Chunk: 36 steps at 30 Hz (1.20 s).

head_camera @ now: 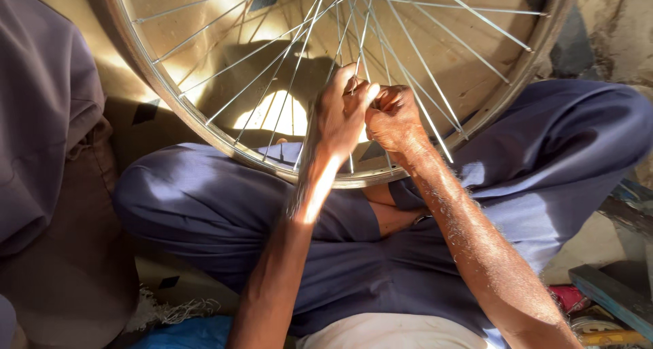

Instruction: The person inserts spokes into a bicycle wheel rim and hub by hand while sitting on the floor.

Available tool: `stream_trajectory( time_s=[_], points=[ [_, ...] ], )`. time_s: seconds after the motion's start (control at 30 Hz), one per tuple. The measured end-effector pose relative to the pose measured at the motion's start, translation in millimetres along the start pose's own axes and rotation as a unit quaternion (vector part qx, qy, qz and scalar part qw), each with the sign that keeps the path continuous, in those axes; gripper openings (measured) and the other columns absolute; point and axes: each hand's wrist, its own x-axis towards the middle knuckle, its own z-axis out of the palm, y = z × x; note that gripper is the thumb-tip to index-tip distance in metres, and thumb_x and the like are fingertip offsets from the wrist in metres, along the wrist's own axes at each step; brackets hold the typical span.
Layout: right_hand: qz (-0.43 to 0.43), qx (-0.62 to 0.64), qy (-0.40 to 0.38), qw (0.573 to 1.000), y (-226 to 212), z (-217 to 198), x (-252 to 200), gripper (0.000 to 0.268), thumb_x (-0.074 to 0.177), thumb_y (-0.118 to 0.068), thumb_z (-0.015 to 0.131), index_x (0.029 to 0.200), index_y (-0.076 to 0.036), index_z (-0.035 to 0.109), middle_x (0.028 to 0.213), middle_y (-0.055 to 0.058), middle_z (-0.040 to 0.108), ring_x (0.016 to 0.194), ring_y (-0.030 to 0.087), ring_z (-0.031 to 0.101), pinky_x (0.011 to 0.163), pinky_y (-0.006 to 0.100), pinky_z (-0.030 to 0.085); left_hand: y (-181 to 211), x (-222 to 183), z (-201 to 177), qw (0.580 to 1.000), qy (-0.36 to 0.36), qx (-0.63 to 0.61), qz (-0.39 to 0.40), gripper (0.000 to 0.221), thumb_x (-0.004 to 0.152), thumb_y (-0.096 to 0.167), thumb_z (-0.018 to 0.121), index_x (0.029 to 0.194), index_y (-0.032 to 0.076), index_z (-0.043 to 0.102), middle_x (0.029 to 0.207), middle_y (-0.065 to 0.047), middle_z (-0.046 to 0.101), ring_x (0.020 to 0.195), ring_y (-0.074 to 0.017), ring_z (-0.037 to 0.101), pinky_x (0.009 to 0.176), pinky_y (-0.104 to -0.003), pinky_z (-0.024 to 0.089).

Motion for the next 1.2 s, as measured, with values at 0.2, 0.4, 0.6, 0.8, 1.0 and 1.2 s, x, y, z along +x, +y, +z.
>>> stream_trajectory(
  time_s=[0.2,0.4,0.6,0.8,1.0,1.2],
  points=[
    [-0.007,-0.395,-0.008,0.919,-20,-8,-34,0.014,0.09,-0.023,0.079,0.101,-0.013,0.077,0.059,0.014,0.063,0.05,0.018,0.058,0.05,0.035,0.045,-19,19,-1,0.993,-0.015,-0.092,-0.07,0.018,0.087,0.011,0.077,0.101,0.001,0.073,0.086,-0.007,0.077,0.073,-0.0142,0.075,0.062,-0.028,0.059],
    [-0.284,-0.405,0.189,0.848,-62,-43,-88,0.036,0.077,-0.012,0.08,0.112,-0.005,0.072,0.097,0.017,0.068,0.091,0.032,0.066,0.075,0.039,0.057,-26,18,-5,0.989,-0.029,-0.083,-0.117,0.007,0.088,0.011,0.076,0.089,0.006,0.071,0.077,-0.003,0.072,0.058,-0.0063,0.066,0.045,-0.022,0.05],
    [-0.144,-0.246,-0.049,0.957,-63,-85,-29,0.028,0.096,-0.021,0.078,0.118,-0.005,0.071,0.092,0.009,0.076,0.082,0.019,0.072,0.072,0.032,0.054,-26,18,-2,0.988,-0.081,-0.114,-0.07,0.01,0.096,0.014,0.075,0.094,0.005,0.072,0.078,0.0,0.072,0.064,-0.0031,0.059,0.056,-0.02,0.045],
    [-0.084,-0.201,-0.015,0.976,-40,-101,-38,0.021,0.09,-0.017,0.081,0.105,-0.003,0.079,0.075,0.002,0.069,0.065,0.012,0.056,0.057,0.027,0.044,-1,7,-9,0.977,-0.08,-0.127,-0.152,0.015,0.092,0.016,0.07,0.106,0.011,0.071,0.082,0.0,0.072,0.066,-0.0061,0.054,0.061,-0.024,0.043],
    [-0.161,-0.223,0.033,0.961,-46,-101,-49,0.02,0.085,-0.013,0.085,0.098,-0.001,0.077,0.078,0.002,0.072,0.069,0.009,0.064,0.063,0.026,0.053,-16,11,-4,0.981,-0.073,-0.134,-0.116,0.014,0.095,0.018,0.071,0.103,0.007,0.076,0.092,-0.002,0.074,0.078,-0.0083,0.068,0.076,-0.026,0.055],
    [-0.245,-0.376,0.163,0.879,-58,-98,-54,0.012,0.087,-0.01,0.081,0.096,-0.003,0.077,0.079,0.01,0.075,0.066,0.017,0.072,0.06,0.031,0.054,-17,9,-4,0.982,-0.065,-0.125,-0.124,0.015,0.096,0.02,0.072,0.102,0.007,0.076,0.089,-0.001,0.074,0.077,-0.0062,0.067,0.07,-0.023,0.052]
  ],
)
